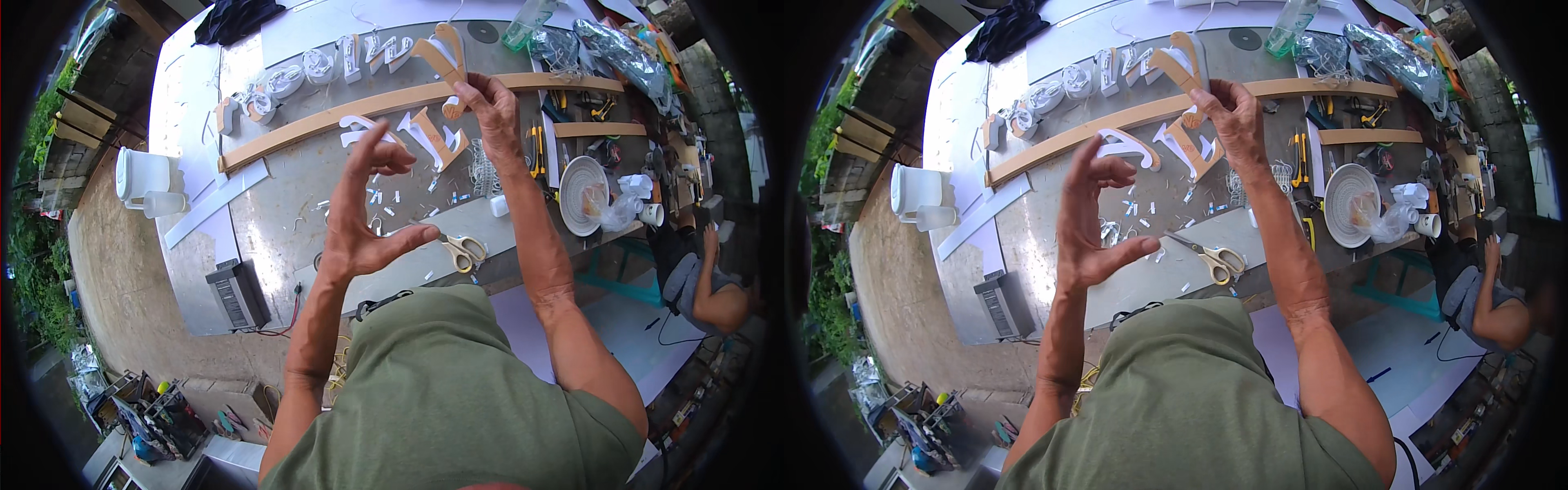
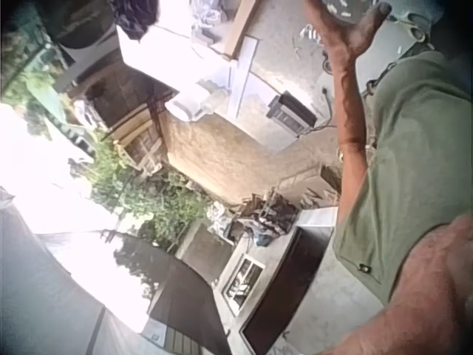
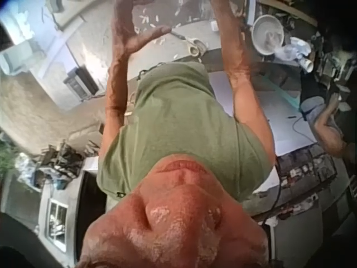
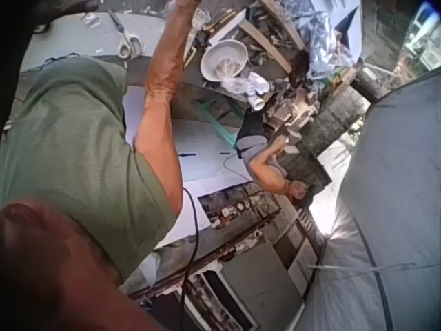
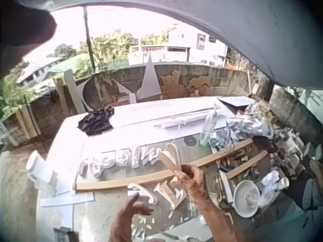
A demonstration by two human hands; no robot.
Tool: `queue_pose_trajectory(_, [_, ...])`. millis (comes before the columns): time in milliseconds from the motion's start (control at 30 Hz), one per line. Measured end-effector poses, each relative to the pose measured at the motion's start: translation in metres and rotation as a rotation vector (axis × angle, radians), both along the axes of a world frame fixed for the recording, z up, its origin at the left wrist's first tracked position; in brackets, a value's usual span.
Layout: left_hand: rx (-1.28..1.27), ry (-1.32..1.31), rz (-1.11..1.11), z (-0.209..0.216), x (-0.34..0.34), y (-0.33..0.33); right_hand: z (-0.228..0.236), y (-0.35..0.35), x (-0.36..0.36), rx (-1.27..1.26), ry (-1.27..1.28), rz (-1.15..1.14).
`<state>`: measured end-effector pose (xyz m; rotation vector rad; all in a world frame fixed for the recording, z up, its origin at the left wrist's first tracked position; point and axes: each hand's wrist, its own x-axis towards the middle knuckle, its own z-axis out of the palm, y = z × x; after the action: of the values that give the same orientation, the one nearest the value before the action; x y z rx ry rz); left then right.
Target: Assembling and wiring channel letters for signage on a production table.
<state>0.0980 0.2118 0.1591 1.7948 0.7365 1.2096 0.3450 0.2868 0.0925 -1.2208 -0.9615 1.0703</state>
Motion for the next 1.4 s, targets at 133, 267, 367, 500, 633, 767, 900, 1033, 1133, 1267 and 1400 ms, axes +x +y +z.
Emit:
queue_pose_trajectory(133, [0.342, -0.007, 0.306, 0.071, 0.002, 0.042, -0.004, -0.02, -0.008, -0.019, 0.095, -0.01])
queue_pose_trajectory(267, [0.632, 0.26, 0.572, 0.133, -0.012, 0.057, -0.001, -0.036, 0.0, -0.022, 0.072, 0.001])
queue_pose_trajectory(367, [0.62, 0.32, 0.622, 0.142, -0.015, 0.055, 0.003, -0.047, 0.006, -0.03, 0.05, 0.01])
queue_pose_trajectory(500, [0.624, 0.311, 0.269, 0.116, 0.003, 0.055, -0.006, -0.048, 0.004, -0.035, 0.012, 0.014])
queue_pose_trajectory(633, [0.373, 0.929, 0.374, 0.144, 0.018, 0.034, -0.004, -0.051, 0.002, -0.031, 0.089, 0.037])
queue_pose_trajectory(767, [0.138, 0.715, 0.543, 0.122, -0.022, 0.049, -0.004, -0.034, -0.003, 0.009, 0.077, 0.015])
queue_pose_trajectory(900, [-0.171, 0.621, 0.324, 0.053, -0.044, 0.023, -0.005, -0.009, 0.007, 0.018, 0.035, 0.008])
queue_pose_trajectory(1033, [-0.613, 0.47, 0.104, -0.046, -0.054, -0.026, -0.029, 0.036, 0.034, -0.072, 0.185, 0.001])
queue_pose_trajectory(1133, [-0.789, 0.558, 0.072, -0.092, -0.064, -0.069, -0.059, 0.08, 0.059, -0.154, 0.221, 0.022])
queue_pose_trajectory(1267, [-0.959, 0.471, 0.023, -0.114, -0.071, -0.111, -0.097, 0.123, 0.073, -0.326, 0.246, 0.012])
queue_pose_trajectory(1400, [-1.037, 0.513, 0.037, -0.119, -0.071, -0.124, -0.129, 0.153, 0.077, -0.486, 0.294, 0.019])
